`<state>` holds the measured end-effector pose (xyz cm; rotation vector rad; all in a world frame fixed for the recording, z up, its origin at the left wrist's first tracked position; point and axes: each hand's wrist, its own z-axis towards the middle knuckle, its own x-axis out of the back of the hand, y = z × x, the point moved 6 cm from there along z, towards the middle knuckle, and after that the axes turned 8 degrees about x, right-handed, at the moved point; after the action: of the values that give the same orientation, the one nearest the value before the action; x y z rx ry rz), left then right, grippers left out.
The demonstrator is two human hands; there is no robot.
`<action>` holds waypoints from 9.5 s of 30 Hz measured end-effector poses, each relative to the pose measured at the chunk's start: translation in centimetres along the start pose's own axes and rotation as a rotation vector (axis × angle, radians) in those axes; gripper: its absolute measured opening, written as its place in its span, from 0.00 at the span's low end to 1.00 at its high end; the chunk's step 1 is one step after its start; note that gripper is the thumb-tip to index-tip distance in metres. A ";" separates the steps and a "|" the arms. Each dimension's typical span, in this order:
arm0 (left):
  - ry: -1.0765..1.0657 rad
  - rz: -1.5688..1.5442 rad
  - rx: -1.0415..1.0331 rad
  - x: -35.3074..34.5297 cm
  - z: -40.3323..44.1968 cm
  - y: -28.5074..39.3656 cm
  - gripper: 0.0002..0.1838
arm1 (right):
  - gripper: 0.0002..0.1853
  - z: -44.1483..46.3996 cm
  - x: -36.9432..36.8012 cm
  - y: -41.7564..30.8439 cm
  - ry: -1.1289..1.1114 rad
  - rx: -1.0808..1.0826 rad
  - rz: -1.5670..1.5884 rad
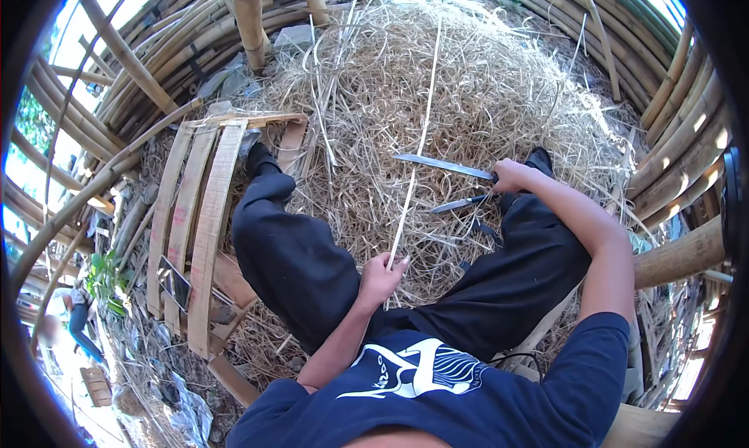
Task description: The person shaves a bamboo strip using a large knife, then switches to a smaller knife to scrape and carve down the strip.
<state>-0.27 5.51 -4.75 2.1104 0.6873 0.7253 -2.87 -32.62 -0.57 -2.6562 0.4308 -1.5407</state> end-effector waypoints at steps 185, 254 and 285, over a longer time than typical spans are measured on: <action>-0.096 0.332 -0.255 5.4 -2.3 7.4 0.14 | 0.20 7.3 -1.1 -16.7 0.086 0.077 1.047; -0.074 -0.267 0.051 4.1 -0.5 6.8 0.15 | 0.19 9.4 5.7 -11.4 0.357 0.280 0.445; 0.243 0.308 -0.307 5.1 -0.9 9.6 0.18 | 0.21 7.7 4.9 -13.2 0.437 0.297 0.384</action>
<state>4.80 4.15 4.84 1.8780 0.3478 1.1920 8.91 -21.95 1.91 -1.8800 0.6269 -1.8663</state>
